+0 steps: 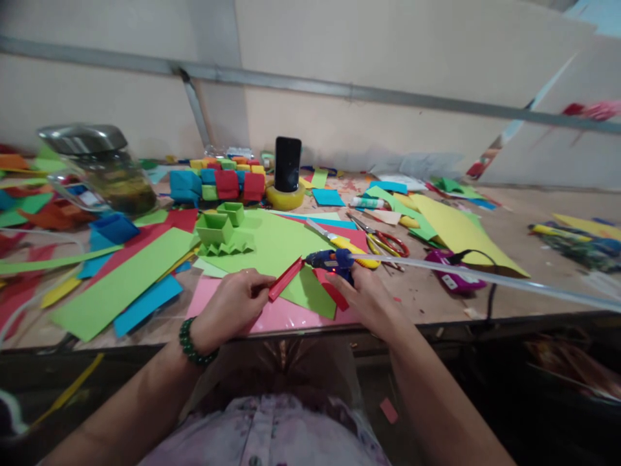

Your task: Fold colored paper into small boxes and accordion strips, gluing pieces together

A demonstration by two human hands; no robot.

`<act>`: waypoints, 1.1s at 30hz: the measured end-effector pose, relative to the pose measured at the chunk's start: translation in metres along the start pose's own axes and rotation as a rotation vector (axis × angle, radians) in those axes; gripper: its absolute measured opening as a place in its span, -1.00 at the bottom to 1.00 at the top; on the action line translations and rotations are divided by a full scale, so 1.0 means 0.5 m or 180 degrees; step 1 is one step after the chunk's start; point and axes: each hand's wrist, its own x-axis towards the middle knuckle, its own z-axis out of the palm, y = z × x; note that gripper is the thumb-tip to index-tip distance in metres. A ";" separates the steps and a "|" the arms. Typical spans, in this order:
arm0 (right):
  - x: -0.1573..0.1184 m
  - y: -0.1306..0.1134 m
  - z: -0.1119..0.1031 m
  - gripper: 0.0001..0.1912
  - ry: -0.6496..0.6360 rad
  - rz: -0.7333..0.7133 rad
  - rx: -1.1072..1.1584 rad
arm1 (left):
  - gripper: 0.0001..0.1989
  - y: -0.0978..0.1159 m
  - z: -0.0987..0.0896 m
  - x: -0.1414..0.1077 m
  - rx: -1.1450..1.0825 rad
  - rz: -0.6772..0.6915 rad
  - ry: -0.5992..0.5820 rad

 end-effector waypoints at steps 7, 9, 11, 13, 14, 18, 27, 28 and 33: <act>-0.008 -0.021 -0.012 -0.66 0.0139 0.0283 -0.0163 | -0.69 0.000 0.001 0.000 0.0030 -0.0035 0.0034; -0.015 -0.018 -0.017 -0.64 0.0363 0.0168 -0.0137 | -0.69 0.001 0.001 0.000 0.0047 -0.0038 0.0034; -0.025 -0.016 -0.023 -0.61 0.0477 -0.0002 -0.0077 | -0.69 0.002 0.001 0.000 0.0083 -0.0046 0.0037; -0.034 -0.019 -0.027 -0.59 0.0332 -0.0109 -0.0042 | -0.69 0.003 0.000 -0.001 0.0116 -0.0039 0.0032; -0.038 -0.022 -0.028 -0.58 0.0231 -0.0140 -0.0044 | -0.69 0.004 0.000 -0.001 0.0128 -0.0037 0.0026; -0.043 -0.034 -0.017 -0.61 -0.0014 -0.0159 -0.0128 | -0.70 0.003 -0.001 -0.001 0.0172 -0.0064 0.0043; -0.084 -0.073 -0.007 -0.66 -0.0857 -0.0466 0.0176 | -0.73 0.002 0.000 0.001 0.0184 -0.0045 0.0119; -0.089 -0.077 -0.011 -0.67 -0.0989 -0.0522 0.0271 | -0.73 0.001 0.000 0.001 0.0166 -0.0053 0.0111; -0.100 -0.054 -0.041 -0.62 -0.0862 -0.0360 0.0557 | -0.72 -0.004 0.000 0.001 -0.0006 -0.0057 0.0065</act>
